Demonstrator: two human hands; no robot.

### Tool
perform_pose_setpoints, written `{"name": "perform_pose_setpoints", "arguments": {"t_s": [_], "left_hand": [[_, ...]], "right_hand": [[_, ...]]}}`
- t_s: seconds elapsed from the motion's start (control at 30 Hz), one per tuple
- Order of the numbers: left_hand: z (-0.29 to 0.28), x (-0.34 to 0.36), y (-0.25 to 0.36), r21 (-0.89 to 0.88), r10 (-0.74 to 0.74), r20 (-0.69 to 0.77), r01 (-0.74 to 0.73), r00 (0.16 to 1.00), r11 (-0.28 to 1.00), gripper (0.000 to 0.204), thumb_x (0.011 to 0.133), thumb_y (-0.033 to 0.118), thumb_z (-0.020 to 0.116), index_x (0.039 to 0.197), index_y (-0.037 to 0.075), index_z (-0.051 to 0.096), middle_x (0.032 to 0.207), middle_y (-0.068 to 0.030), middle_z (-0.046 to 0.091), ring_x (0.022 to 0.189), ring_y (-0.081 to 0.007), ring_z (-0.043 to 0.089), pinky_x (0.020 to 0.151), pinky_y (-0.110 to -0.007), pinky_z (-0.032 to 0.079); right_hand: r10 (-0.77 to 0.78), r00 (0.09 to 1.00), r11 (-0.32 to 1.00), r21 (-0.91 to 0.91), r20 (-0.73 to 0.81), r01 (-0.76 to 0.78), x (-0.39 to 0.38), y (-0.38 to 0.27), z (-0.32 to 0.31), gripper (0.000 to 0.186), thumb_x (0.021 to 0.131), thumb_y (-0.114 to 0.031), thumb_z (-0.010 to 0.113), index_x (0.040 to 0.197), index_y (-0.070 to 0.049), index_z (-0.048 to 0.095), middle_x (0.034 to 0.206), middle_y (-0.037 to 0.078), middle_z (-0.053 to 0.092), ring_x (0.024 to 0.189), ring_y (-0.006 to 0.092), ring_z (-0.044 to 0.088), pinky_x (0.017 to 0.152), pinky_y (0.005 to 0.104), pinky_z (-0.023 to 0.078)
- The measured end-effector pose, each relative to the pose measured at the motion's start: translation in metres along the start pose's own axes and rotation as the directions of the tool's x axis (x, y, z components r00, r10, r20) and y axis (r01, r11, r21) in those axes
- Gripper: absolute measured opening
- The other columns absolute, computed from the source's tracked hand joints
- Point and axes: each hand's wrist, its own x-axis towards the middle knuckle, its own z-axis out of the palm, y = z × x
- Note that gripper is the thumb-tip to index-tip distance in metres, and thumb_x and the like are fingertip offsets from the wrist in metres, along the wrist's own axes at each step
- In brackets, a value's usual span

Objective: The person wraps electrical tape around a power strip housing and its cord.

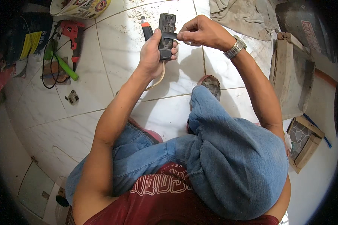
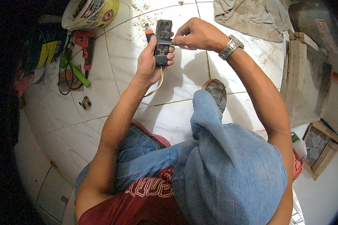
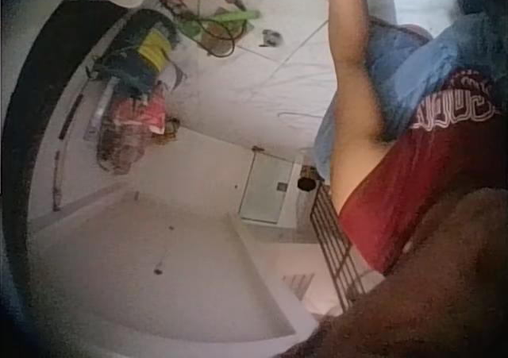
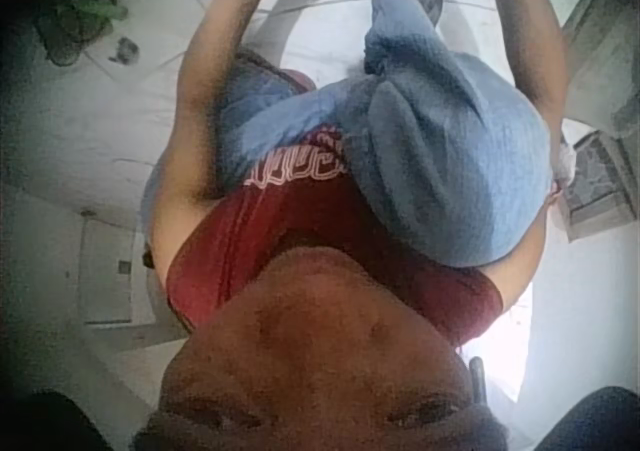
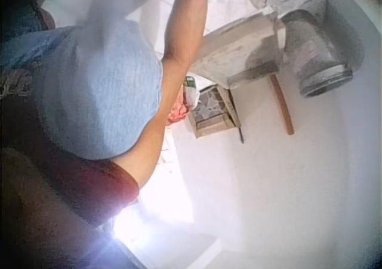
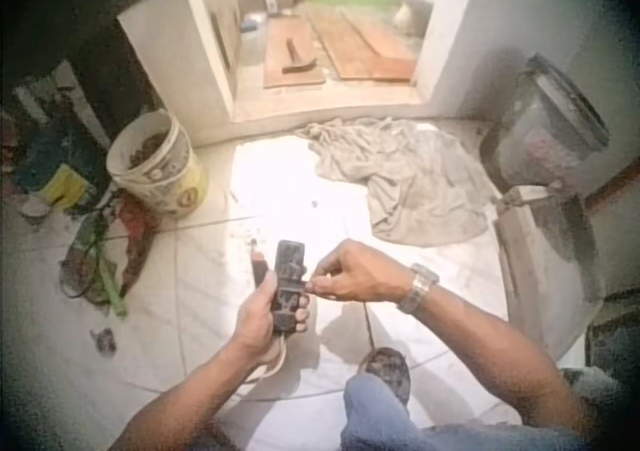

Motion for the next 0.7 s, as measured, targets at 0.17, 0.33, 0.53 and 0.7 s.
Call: {"name": "perform_pose_setpoints", "arguments": {"t_s": [0.17, 0.33, 0.53, 0.7], "left_hand": [[0.006, -0.003, 0.000, -0.055, 0.013, 0.036, -0.011, 0.999, 0.998, 0.050, 0.111, 0.050, 0.038, 0.123, 0.004, 0.055, 0.090, -0.0074, 0.063, 0.073, -0.0141, 0.060, 0.065, -0.031, 0.051], [0.003, -0.004, 0.003, -0.052, -0.002, 0.090, 0.006, 0.996, 0.999, 0.057, 0.110, 0.054, 0.038, 0.134, 0.004, 0.052, 0.096, -0.0052, 0.059, 0.076, -0.0116, 0.055, 0.066, -0.028, 0.049], [0.000, -0.004, 0.004, 0.126, 0.034, 0.093, -0.046, 0.995, 0.991, 0.044, 0.109, 0.045, 0.051, 0.127, 0.005, 0.054, 0.100, -0.0091, 0.065, 0.075, -0.0164, 0.068, 0.069, -0.033, 0.061], [-0.005, 0.001, 0.009, 0.356, 0.060, 0.019, -0.063, 0.998, 0.932, 0.039, 0.106, 0.037, 0.060, 0.122, 0.001, 0.056, 0.101, -0.0079, 0.069, 0.086, -0.0194, 0.075, 0.075, -0.032, 0.065]], "right_hand": [[-0.001, 0.999, 0.999, 0.036, 0.036, 0.000, 0.003, 0.003, -0.001, 0.029, 0.096, -0.023, 0.071, 0.087, 0.004, 0.076, 0.061, -0.004, 0.053, 0.054, 0.0048, 0.041, 0.049, 0.0250, 0.031], [-0.030, 0.999, 0.998, -0.049, 0.017, 0.031, 0.008, 0.007, 0.000, 0.030, 0.096, -0.026, 0.072, 0.090, 0.004, 0.078, 0.063, -0.005, 0.055, 0.055, 0.0045, 0.042, 0.050, 0.0246, 0.032], [-0.139, 0.990, 0.981, -0.140, -0.039, 0.132, 0.003, 0.005, 0.005, 0.032, 0.094, -0.029, 0.073, 0.094, 0.002, 0.078, 0.065, -0.001, 0.063, 0.057, 0.0072, 0.050, 0.053, 0.0272, 0.040], [-0.173, 0.976, 0.944, -0.304, -0.135, 0.126, -0.003, -0.003, 0.013, 0.031, 0.087, -0.031, 0.071, 0.097, -0.002, 0.081, 0.069, 0.019, 0.069, 0.057, 0.0285, 0.061, 0.061, 0.0378, 0.051]]}}
